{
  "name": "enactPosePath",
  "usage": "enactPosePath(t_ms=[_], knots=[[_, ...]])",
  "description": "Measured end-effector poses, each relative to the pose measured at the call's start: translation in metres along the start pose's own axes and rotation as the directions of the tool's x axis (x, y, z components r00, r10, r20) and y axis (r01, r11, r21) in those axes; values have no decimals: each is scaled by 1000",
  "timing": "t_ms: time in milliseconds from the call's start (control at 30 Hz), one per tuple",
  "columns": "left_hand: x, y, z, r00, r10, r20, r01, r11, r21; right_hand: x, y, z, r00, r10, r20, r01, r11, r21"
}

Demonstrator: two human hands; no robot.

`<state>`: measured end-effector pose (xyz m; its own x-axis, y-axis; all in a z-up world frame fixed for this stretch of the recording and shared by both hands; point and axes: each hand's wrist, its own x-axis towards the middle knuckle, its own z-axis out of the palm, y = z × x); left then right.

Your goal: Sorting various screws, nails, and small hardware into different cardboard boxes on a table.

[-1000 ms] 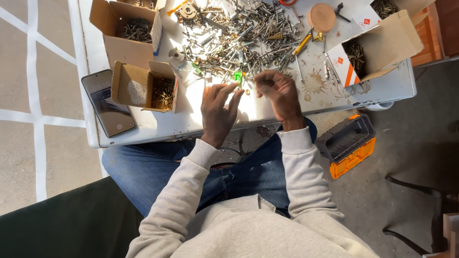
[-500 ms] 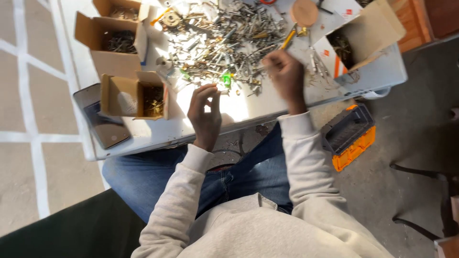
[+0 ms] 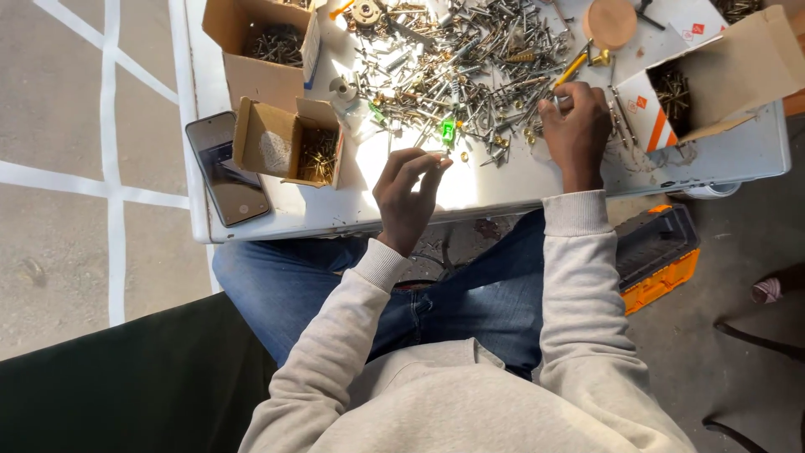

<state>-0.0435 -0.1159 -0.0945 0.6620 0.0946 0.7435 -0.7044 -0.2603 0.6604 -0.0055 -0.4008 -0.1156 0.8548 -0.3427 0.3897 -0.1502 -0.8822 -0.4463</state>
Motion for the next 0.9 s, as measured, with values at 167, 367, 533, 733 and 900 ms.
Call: enactPosePath(t_ms=[167,367,533,733,900], knots=[[0,1,0,1000,-23,11,22,1000,12,-4,-18,5,998,-34,52,37,998,-58],[-2,0,2,997,-70,32,69,996,50,17,-44,-3,991,-130,22,129,991,35],[-6,-4,5,997,-58,58,53,994,92,71,-51,31,936,-351,19,348,933,95],[-7,-6,6,997,-50,63,43,993,110,117,-50,53,882,-413,228,407,910,74],[-6,-4,5,995,-56,78,47,993,110,120,-33,58,878,-398,266,398,916,59]])
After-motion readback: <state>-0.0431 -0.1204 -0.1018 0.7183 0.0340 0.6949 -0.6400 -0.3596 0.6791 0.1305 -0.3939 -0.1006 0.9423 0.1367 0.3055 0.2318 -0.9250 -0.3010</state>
